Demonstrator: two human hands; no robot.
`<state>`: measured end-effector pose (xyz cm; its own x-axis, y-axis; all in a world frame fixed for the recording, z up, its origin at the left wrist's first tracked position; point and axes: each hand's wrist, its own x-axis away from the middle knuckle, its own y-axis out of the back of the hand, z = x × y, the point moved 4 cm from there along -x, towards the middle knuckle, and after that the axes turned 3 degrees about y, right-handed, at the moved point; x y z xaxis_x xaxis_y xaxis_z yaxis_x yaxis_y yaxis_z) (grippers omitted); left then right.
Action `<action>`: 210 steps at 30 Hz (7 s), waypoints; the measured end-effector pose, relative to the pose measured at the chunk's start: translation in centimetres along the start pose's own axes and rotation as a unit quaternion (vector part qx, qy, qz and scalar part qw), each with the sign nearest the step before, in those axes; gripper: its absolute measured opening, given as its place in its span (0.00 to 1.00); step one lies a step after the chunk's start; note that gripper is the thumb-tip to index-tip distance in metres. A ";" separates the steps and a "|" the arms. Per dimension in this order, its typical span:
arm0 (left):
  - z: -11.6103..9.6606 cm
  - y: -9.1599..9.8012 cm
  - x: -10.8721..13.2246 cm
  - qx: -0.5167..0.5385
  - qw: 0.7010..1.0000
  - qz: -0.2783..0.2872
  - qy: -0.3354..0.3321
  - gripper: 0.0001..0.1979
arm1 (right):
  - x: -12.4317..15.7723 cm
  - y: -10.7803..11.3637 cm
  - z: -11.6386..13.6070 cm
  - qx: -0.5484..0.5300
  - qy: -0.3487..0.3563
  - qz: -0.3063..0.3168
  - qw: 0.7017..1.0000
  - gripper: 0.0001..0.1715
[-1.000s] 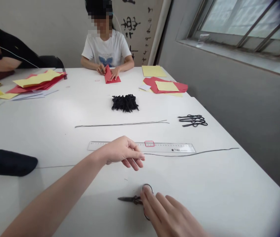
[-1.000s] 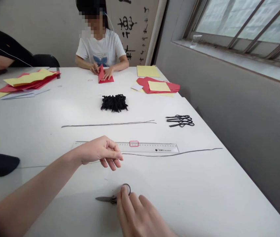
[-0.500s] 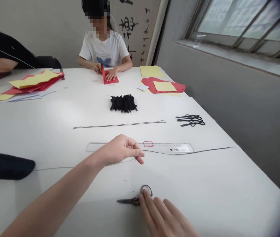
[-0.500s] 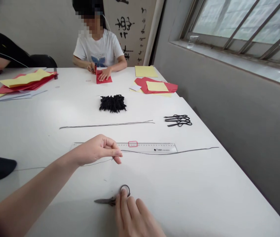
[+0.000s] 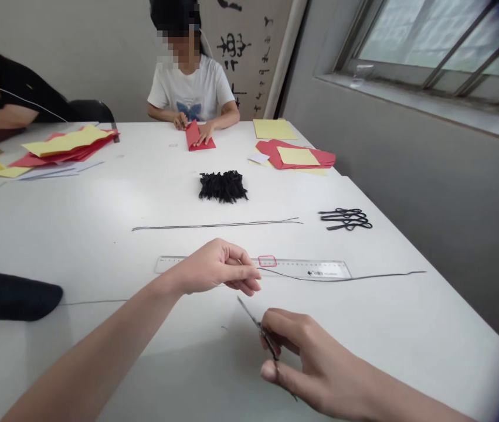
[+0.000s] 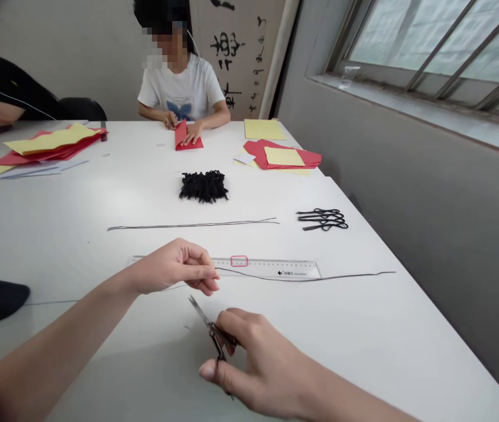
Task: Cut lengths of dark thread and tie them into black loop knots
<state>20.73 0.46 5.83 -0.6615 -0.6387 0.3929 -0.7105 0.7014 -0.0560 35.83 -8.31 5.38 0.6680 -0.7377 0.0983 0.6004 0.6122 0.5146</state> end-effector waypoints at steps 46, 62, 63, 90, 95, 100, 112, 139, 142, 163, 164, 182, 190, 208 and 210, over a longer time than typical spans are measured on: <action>1.7 0.4 -0.9 -0.007 0.995 -0.058 0.084 0.12 | -0.7 -1.7 -1.4 0.045 -0.076 0.065 0.994 0.06; -4.6 -1.4 4.0 0.038 0.995 -0.015 -0.086 0.07 | 0.5 5.9 5.7 0.165 0.152 -0.275 0.935 0.13; -5.1 -1.5 4.4 0.033 0.992 -0.040 -0.113 0.07 | -0.4 6.5 6.0 0.112 0.130 -0.253 0.952 0.14; -6.2 -1.1 7.2 -0.163 0.935 -0.271 -0.162 0.10 | -1.5 7.9 6.5 -0.012 0.090 -0.330 0.940 0.06; -6.4 0.0 6.6 -0.264 0.891 -0.311 -0.198 0.11 | -2.5 7.4 5.8 0.098 0.093 -0.284 0.949 0.07; -4.9 -0.9 5.0 -0.281 0.922 -0.233 -0.132 0.11 | -3.9 6.6 4.6 0.130 0.058 -0.231 0.963 0.09; -3.0 7.6 8.5 -0.286 0.844 -0.450 -0.060 0.11 | -1.6 12.0 -1.9 -0.024 -0.021 -0.333 0.942 0.17; 5.0 9.9 9.6 -0.400 0.797 -0.451 -0.046 0.10 | 2.5 13.5 -11.5 0.210 -0.169 -0.334 0.903 0.12; 5.4 10.0 9.3 -0.426 0.791 -0.436 -0.049 0.11 | 3.6 13.4 -13.1 0.184 -0.197 -0.325 0.906 0.13; 6.9 7.4 9.3 -0.538 0.719 -0.430 -0.090 0.33 | 3.2 13.2 -15.0 0.244 -0.099 -0.324 0.909 0.15; 6.9 7.6 9.4 -0.548 0.711 -0.434 -0.085 0.33 | 3.2 13.2 -15.1 0.245 -0.097 -0.325 0.908 0.15; 7.5 9.4 9.3 -0.502 0.760 -0.406 -0.079 0.16 | 3.2 13.3 -15.8 0.266 -0.078 -0.323 0.905 0.16; 7.4 9.7 9.5 -0.482 0.781 -0.388 -0.087 0.16 | 3.4 13.6 -15.8 0.264 -0.071 -0.314 0.909 0.16; 8.3 11.1 9.4 -0.459 0.797 -0.384 -0.086 0.20 | 4.8 14.5 -14.0 0.263 -0.062 -0.230 0.935 0.17; 8.4 11.2 9.3 -0.458 0.797 -0.385 -0.085 0.20 | 4.9 14.4 -14.0 0.256 -0.071 -0.222 0.938 0.15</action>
<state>4.57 -0.30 1.12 -0.1931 -0.9700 -0.1474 -0.4998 -0.0321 0.8655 53.91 0.89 1.37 0.3158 -0.9401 -0.1286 0.4917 0.0463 0.8696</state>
